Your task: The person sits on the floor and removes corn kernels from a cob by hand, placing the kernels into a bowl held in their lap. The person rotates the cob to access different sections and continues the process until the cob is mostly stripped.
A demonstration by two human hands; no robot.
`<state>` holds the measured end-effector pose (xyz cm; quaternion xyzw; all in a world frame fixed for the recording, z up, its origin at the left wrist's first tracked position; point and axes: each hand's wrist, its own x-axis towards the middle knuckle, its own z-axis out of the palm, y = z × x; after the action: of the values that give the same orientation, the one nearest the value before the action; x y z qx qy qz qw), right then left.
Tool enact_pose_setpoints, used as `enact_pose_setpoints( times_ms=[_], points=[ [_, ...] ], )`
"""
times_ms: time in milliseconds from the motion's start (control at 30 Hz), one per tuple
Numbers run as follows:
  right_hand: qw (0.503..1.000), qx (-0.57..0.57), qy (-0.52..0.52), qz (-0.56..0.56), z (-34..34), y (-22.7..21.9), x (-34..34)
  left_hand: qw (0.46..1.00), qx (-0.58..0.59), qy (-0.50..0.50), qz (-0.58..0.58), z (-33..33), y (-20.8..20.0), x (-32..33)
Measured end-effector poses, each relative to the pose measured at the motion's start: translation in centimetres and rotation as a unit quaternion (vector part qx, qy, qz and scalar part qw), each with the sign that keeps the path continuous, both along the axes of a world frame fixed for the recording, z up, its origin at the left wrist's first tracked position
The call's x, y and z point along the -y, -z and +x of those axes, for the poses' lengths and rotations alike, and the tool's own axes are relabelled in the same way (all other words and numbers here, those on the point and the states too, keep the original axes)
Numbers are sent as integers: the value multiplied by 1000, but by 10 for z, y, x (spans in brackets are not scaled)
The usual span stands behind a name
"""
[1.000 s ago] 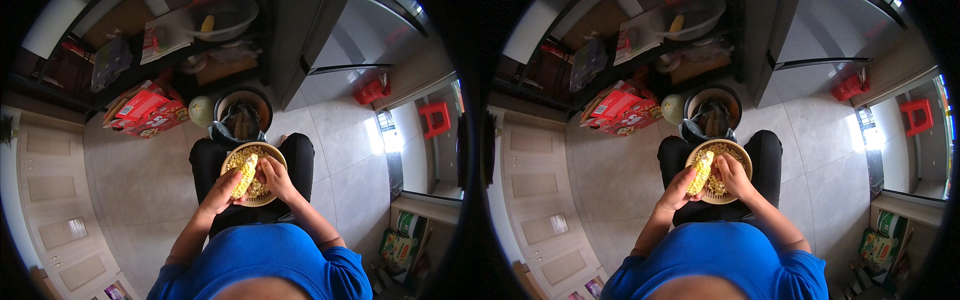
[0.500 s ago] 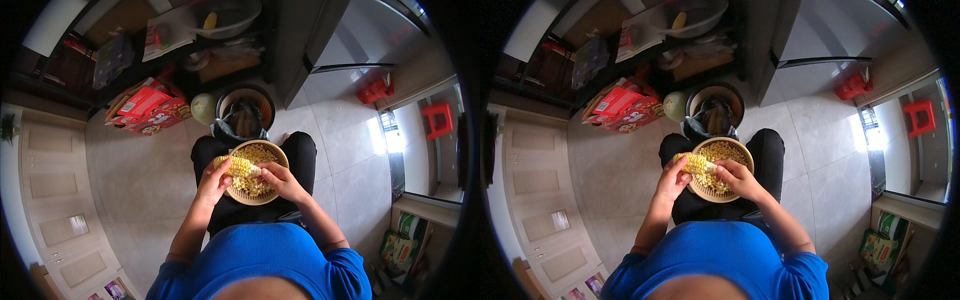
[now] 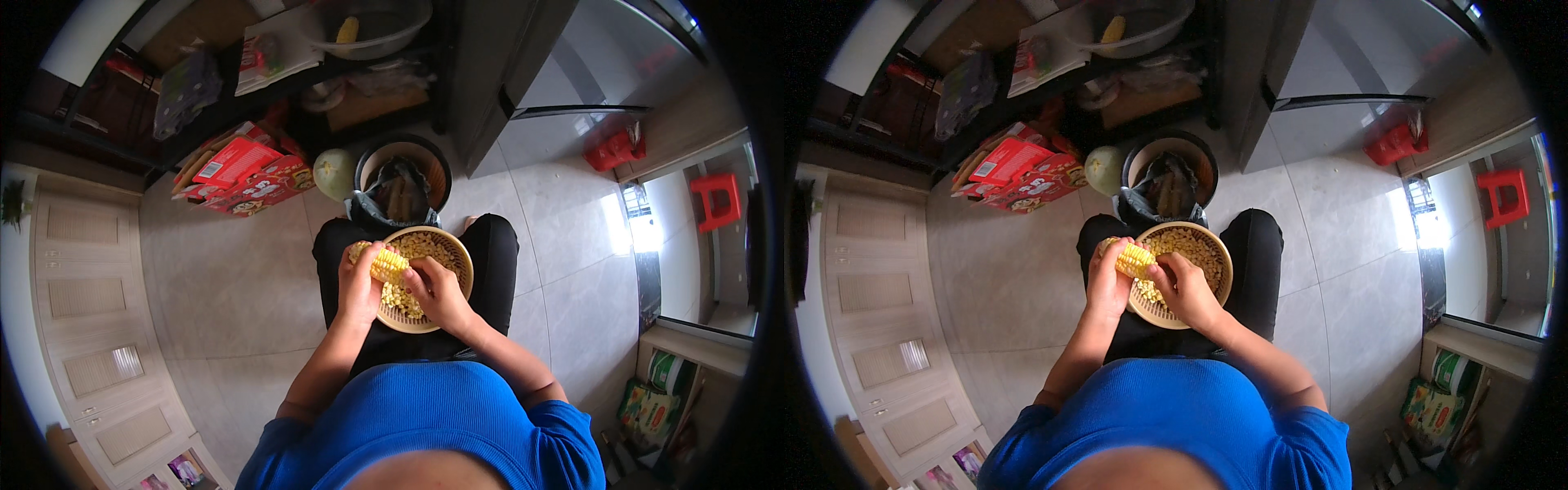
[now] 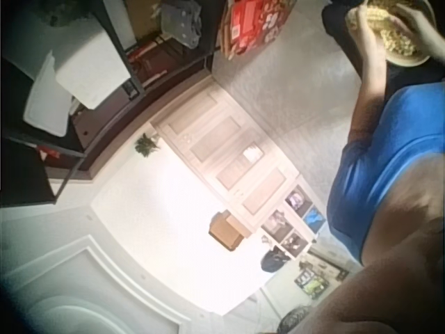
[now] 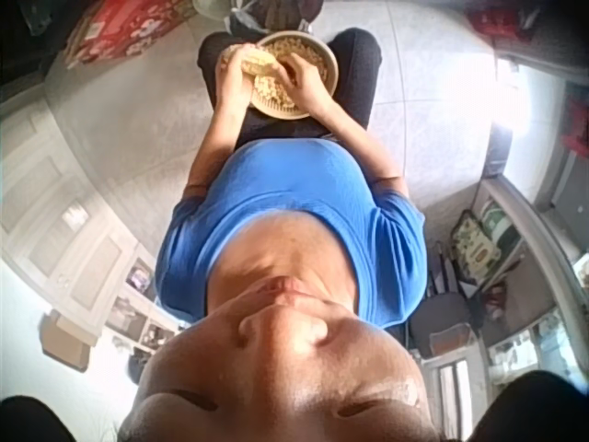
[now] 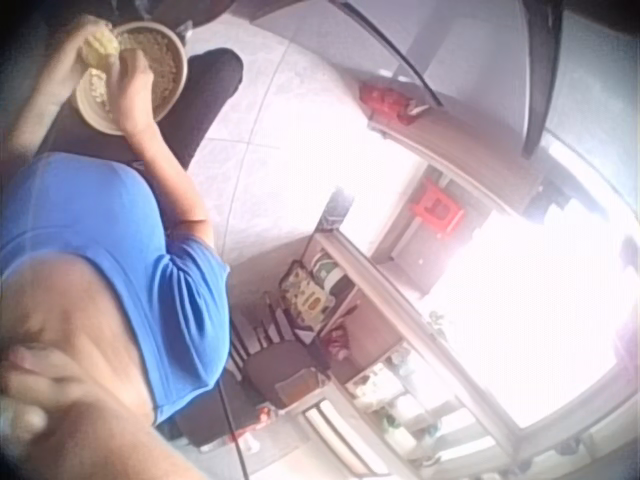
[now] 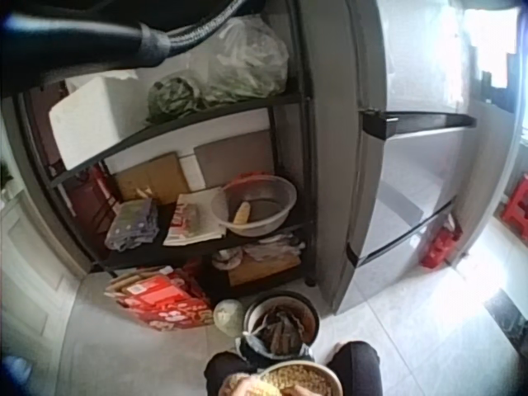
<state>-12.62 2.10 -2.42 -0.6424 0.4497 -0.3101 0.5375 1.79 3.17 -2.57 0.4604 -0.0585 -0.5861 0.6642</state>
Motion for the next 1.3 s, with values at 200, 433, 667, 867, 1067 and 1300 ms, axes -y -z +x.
enact_pose_setpoints(
  times_ms=[200, 433, 667, 867, 1067, 1300],
  points=[
    [991, -74, 41, -101, 13, -4, -3, 995, 37, -95, -16, -13, -3, 7],
    [995, 41, 88, 15, 13, -5, 1, 994, -3, -86, -66, -11, -7, 12],
    [924, 223, 96, 296, 3, 13, 5, 992, -80, -45, -86, 2, -3, 18],
    [997, -35, -3, -65, -13, 33, 1, 992, -100, -31, -75, 4, -6, 21],
    [934, 248, 13, 259, 4, -22, 1, 987, 2, -12, -161, -8, -9, 21],
    [993, 24, 108, -30, 14, -8, -2, 995, 18, -85, -56, -22, -9, 14]
  ],
)
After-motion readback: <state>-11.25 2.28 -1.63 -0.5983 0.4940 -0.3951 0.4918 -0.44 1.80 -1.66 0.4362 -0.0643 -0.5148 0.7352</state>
